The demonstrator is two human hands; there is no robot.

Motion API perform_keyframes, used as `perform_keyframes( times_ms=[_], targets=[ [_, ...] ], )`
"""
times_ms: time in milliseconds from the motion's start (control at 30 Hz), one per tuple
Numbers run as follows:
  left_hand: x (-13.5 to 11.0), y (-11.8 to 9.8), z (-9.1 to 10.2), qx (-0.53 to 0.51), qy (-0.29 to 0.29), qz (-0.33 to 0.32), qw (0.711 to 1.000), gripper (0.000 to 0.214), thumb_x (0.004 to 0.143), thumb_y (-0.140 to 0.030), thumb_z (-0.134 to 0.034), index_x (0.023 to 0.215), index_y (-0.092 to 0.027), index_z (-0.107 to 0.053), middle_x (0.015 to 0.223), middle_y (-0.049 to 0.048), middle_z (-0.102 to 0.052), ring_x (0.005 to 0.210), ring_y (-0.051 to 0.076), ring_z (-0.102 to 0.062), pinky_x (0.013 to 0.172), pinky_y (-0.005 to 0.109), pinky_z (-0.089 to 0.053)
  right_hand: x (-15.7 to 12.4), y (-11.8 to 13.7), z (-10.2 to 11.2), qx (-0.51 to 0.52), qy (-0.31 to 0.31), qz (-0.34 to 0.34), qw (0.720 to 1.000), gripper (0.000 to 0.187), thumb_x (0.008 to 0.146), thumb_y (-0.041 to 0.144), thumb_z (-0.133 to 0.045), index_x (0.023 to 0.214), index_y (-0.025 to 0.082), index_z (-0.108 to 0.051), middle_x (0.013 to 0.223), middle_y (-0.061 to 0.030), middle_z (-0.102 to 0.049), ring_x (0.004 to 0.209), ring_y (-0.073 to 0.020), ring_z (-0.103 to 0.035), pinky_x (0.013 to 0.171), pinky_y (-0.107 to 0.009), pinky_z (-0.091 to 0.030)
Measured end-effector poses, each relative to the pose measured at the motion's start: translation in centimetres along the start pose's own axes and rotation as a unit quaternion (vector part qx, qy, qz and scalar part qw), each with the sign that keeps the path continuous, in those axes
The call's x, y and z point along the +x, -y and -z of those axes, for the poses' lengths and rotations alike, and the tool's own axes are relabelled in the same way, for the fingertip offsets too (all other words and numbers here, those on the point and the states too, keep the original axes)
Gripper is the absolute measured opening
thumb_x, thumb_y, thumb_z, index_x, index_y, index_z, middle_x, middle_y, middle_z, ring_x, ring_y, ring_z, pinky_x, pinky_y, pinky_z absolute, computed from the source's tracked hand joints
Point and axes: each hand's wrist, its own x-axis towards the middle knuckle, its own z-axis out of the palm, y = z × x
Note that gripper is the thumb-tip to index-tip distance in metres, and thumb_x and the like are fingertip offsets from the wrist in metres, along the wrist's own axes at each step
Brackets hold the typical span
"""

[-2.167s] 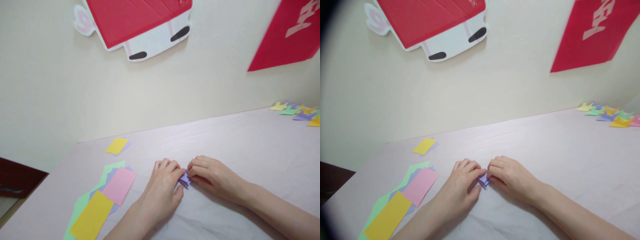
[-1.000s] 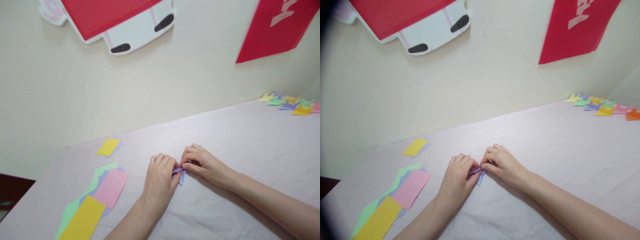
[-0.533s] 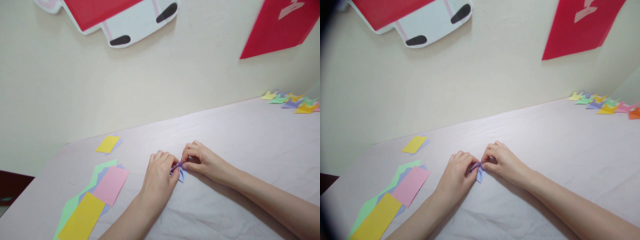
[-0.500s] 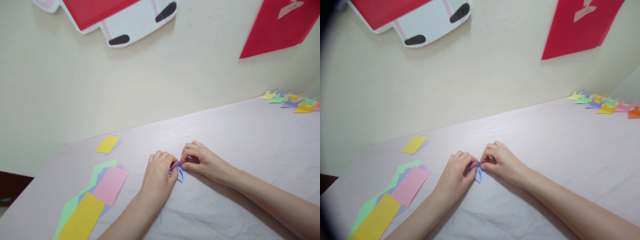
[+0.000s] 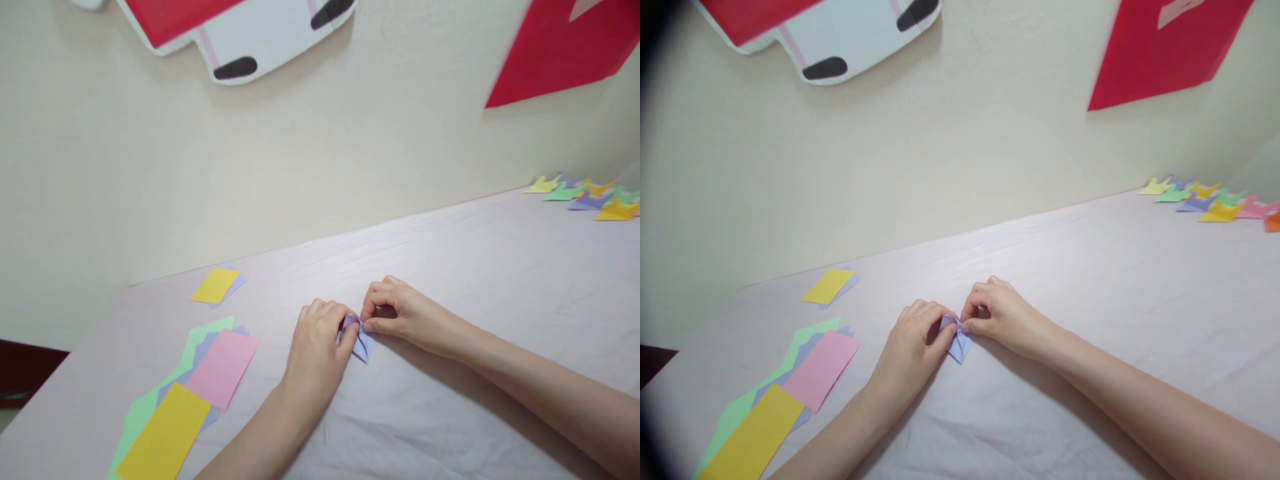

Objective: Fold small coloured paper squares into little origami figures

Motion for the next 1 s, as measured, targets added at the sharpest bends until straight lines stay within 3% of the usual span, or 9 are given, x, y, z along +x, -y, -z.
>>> perform_keyframes(
  times_ms=[233,333,433,600,767,1000],
  targets=[
    [0.1,0.2,0.9,-0.122,0.03,0.063,0.99,0.018,0.093,-0.02,-0.051,0.087,-0.023,-0.067,0.084,0.0003,-0.065,0.085,0.02,-0.058,0.079,0.032,-0.04,0.6,0.9,-0.2,-0.072,-0.004,-0.012,0.997,0.011,0.073,0.008,-0.069,0.069,0.018,-0.066,0.076,-0.0024,-0.065,0.082,-0.0202,-0.051,0.075,-0.031,-0.037],
    [-0.1,0.3,0.9,-0.144,0.034,0.055,0.987,0.023,0.096,-0.022,-0.045,0.091,-0.024,-0.067,0.086,0.0003,-0.065,0.086,0.02,-0.058,0.08,0.032,-0.04,0.7,1.5,-0.2,-0.088,-0.007,-0.021,0.996,0.013,0.071,0.006,-0.067,0.067,0.018,-0.064,0.075,-0.0023,-0.065,0.08,-0.0197,-0.051,0.073,-0.03,-0.036],
    [-0.2,0.2,1.0,-0.152,0.039,0.033,0.987,0.025,0.098,-0.026,-0.041,0.093,-0.024,-0.066,0.089,0.0002,-0.067,0.087,0.019,-0.058,0.081,0.032,-0.04,0.7,1.9,-0.3,-0.103,-0.006,-0.03,0.994,0.014,0.07,0.006,-0.067,0.065,0.018,-0.062,0.075,-0.0025,-0.064,0.079,-0.0196,-0.05,0.073,-0.03,-0.036],
    [-0.1,0.1,0.9,-0.121,0.028,0.038,0.992,0.008,0.089,-0.029,-0.059,0.088,-0.021,-0.061,0.088,0.0001,-0.065,0.084,0.019,-0.058,0.077,0.031,-0.041,0.8,1.9,-0.5,-0.105,-0.008,-0.017,0.994,0.013,0.073,0.014,-0.07,0.066,0.018,-0.061,0.075,-0.0032,-0.064,0.078,-0.0202,-0.05,0.073,-0.032,-0.035],
    [0.1,0.3,0.5,-0.116,0.008,0.036,0.993,0.013,0.091,-0.024,-0.053,0.08,-0.021,-0.059,0.082,0.0003,-0.063,0.081,0.019,-0.056,0.076,0.031,-0.04,0.7,1.7,-0.5,-0.095,-0.011,-0.008,0.995,0.014,0.07,0.006,-0.067,0.066,0.019,-0.062,0.075,-0.0024,-0.063,0.078,-0.0194,-0.05,0.072,-0.031,-0.035],
    [0.0,-0.2,0.8,-0.124,0.012,0.024,0.992,0.019,0.094,-0.024,-0.048,0.08,-0.021,-0.06,0.083,0.0006,-0.062,0.085,0.019,-0.056,0.08,0.032,-0.04,0.7,1.3,-0.6,-0.07,-0.016,0.007,0.997,0.013,0.076,0.012,-0.07,0.067,0.018,-0.062,0.071,-0.0002,-0.059,0.076,-0.0179,-0.048,0.073,-0.031,-0.033]
  ],
)
